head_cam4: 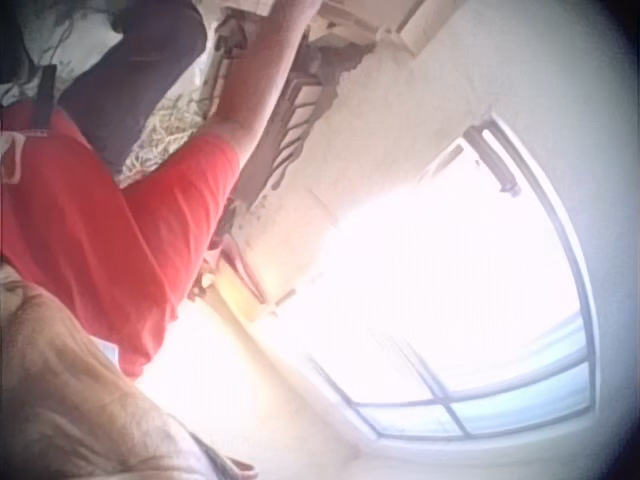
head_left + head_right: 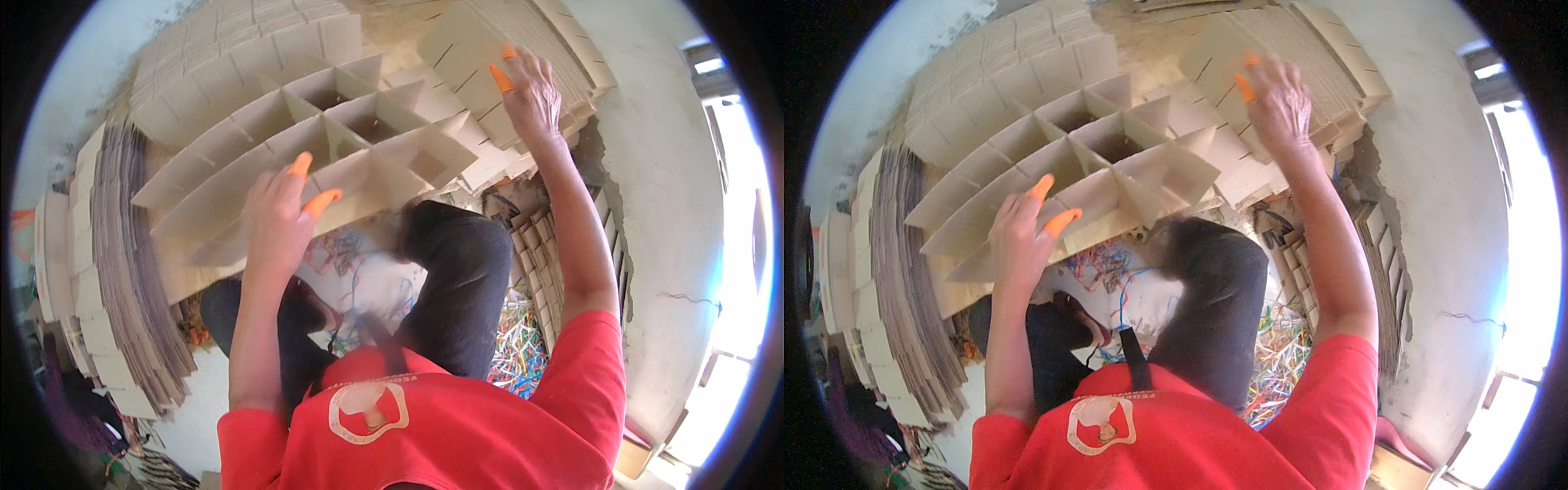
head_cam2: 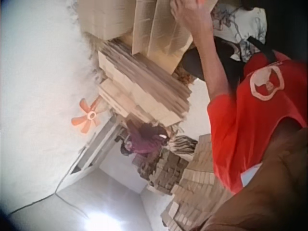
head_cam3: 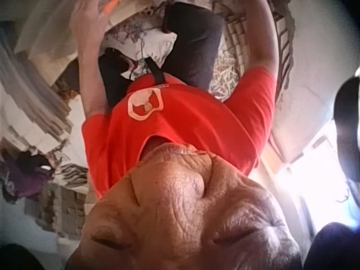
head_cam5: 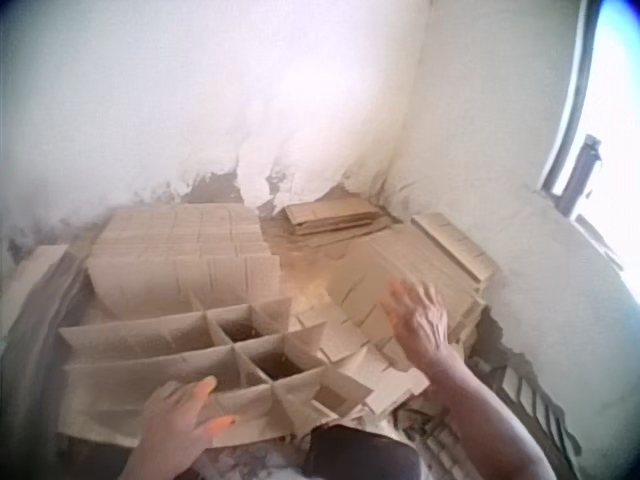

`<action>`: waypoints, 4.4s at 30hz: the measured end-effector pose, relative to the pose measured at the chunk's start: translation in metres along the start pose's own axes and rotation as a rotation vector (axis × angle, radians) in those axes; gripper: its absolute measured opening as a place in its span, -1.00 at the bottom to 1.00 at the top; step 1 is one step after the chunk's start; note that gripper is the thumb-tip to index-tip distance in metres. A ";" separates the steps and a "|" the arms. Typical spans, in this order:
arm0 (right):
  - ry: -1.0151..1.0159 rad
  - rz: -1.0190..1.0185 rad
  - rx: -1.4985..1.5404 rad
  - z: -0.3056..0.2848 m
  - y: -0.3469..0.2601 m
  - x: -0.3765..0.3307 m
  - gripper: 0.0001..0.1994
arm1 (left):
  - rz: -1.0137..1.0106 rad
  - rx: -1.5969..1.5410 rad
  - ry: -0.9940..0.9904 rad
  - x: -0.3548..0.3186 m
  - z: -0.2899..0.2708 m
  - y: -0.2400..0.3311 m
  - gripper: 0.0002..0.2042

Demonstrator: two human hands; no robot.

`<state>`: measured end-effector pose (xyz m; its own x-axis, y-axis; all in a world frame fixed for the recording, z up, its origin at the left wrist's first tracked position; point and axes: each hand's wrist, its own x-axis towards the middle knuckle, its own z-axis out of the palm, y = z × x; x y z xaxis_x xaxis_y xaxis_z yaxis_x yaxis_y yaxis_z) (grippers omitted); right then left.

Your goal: The person sits on the floor and repeatedly picks up flat cardboard sheets, folds them along pre-scored lines to form partitioned dividers, and stacks the finished units. The person handles the cardboard by hand without visible tools.

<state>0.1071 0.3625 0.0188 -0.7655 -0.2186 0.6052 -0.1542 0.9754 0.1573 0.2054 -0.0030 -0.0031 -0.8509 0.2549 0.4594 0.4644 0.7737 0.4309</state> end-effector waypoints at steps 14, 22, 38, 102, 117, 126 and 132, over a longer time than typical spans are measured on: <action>-0.171 0.567 0.057 0.026 0.099 -0.003 -0.75 | -0.049 0.161 0.114 -0.032 -0.029 -0.021 -0.49; -0.125 0.378 0.841 -0.128 -0.060 0.047 -0.50 | -0.069 0.108 0.089 -0.040 -0.029 -0.034 -0.65; -0.347 -0.072 0.947 -0.111 -0.156 0.039 -0.42 | -0.096 -0.074 0.121 -0.042 -0.009 -0.046 -0.78; 0.242 0.163 0.732 -0.065 -0.034 0.052 -0.51 | -0.190 0.055 0.104 -0.067 -0.051 -0.061 -0.68; -0.355 -0.233 0.963 -0.116 -0.213 0.060 -0.54 | -0.124 0.016 0.108 -0.072 -0.039 -0.078 -0.88; -0.445 -0.206 0.979 -0.117 -0.219 0.064 -0.46 | -0.183 0.054 0.099 -0.070 -0.037 -0.080 -0.90; -0.407 -0.173 1.012 -0.114 -0.217 0.063 -0.44 | -0.151 0.022 0.103 -0.070 -0.038 -0.082 -0.90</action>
<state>0.1635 0.1339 0.1122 -0.8037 -0.5107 0.3054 -0.5772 0.5442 -0.6089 0.2356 -0.1061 -0.0412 -0.8804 0.0753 0.4682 0.3269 0.8117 0.4841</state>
